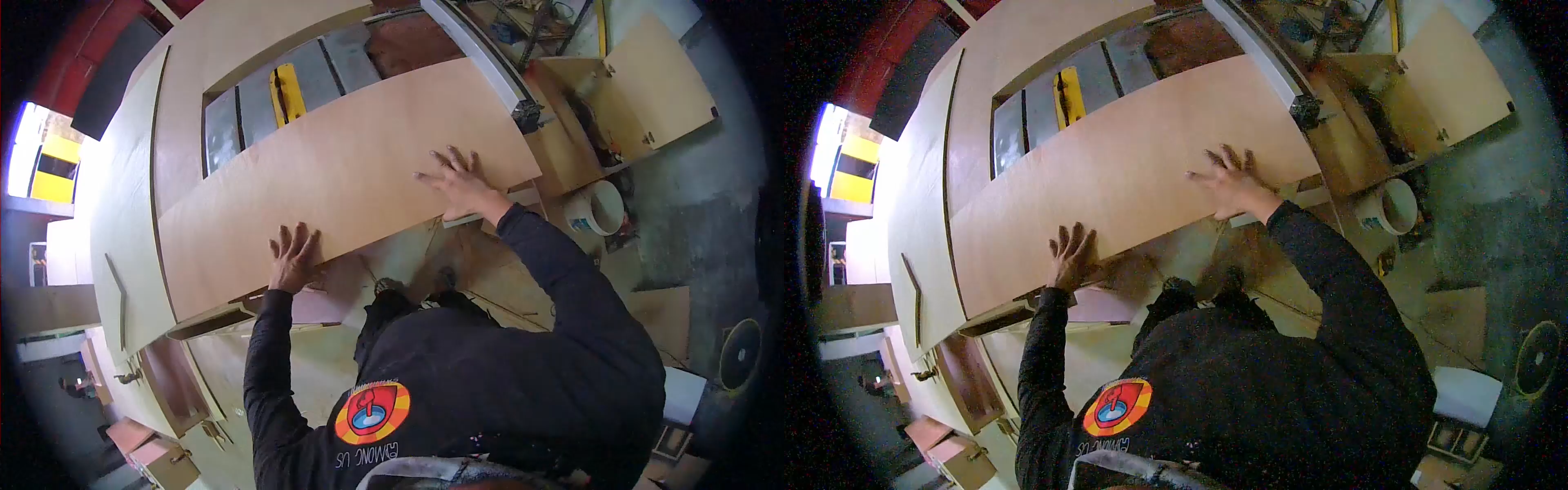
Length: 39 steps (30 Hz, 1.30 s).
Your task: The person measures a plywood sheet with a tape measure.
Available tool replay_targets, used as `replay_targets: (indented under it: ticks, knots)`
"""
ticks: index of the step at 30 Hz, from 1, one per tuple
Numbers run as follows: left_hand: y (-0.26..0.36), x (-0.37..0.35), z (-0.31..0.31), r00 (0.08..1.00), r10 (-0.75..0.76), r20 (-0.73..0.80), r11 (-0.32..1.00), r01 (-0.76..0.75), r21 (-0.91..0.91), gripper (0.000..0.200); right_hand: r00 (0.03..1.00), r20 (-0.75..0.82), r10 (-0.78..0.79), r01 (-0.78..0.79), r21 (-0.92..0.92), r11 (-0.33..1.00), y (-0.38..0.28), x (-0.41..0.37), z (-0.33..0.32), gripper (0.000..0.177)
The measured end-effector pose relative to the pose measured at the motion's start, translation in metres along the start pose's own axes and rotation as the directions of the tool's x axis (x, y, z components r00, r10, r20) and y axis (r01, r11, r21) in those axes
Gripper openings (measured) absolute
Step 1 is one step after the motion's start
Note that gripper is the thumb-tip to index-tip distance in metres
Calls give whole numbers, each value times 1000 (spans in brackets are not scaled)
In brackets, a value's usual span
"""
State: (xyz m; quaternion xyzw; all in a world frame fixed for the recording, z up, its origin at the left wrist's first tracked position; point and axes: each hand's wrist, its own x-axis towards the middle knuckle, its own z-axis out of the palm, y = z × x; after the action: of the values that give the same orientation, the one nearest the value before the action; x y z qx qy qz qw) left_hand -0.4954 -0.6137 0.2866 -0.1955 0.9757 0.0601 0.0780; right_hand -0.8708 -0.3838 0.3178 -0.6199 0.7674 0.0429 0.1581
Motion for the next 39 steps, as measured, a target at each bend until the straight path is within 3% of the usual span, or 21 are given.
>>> replay_targets:
  ticks: [2, 4, 7, 12, 15, 22, 28, 31, 36, 39]
  knots:
    - [-10, -13, -13, 996, -29, 88, 1000, 29, -1, 88, 1000, 4, -1, 1, -8, 1000, -1, 1, 1, 107]
    - [-37, -45, -24, 917, -351, 188, 936, 351, 38, 87, 1000, -3, -6, 6, -22, 1000, 0, 2, -1, 108]
    - [-88, -90, -37, 869, -406, 282, 914, 384, 131, 85, 999, 28, 23, -23, -7, 1000, -6, 5, 1, 108]
    - [-127, -99, -17, 935, -239, 262, 968, 207, 142, 82, 995, 44, 94, -94, 11, 995, -13, 9, 6, 107]
    - [-138, -105, 0, 972, -185, 146, 976, 165, 142, 83, 995, 9, 104, -104, 2, 995, -12, 12, 19, 108]
    - [-129, -101, -15, 963, -194, 186, 979, 177, 105, 85, 991, 102, 90, -94, 35, 995, -14, 13, 4, 109]
    - [-149, -97, 8, 972, -198, 131, 976, 183, 114, 88, 995, -4, -95, 95, 77, 992, 1, 28, 21, 103]
    - [-155, -89, 9, 978, -165, 127, 982, 151, 114, 84, 994, -27, -102, 105, 103, 989, 5, 41, 33, 98]
    - [-158, -80, 15, 959, -227, 168, 967, 202, 154, 80, 986, 99, 132, -138, 65, 988, -13, 47, 28, 105]
    - [-159, -77, 15, 968, -203, 144, 973, 183, 138, 77, 998, 59, 10, -14, 74, 997, -18, 51, 24, 98]
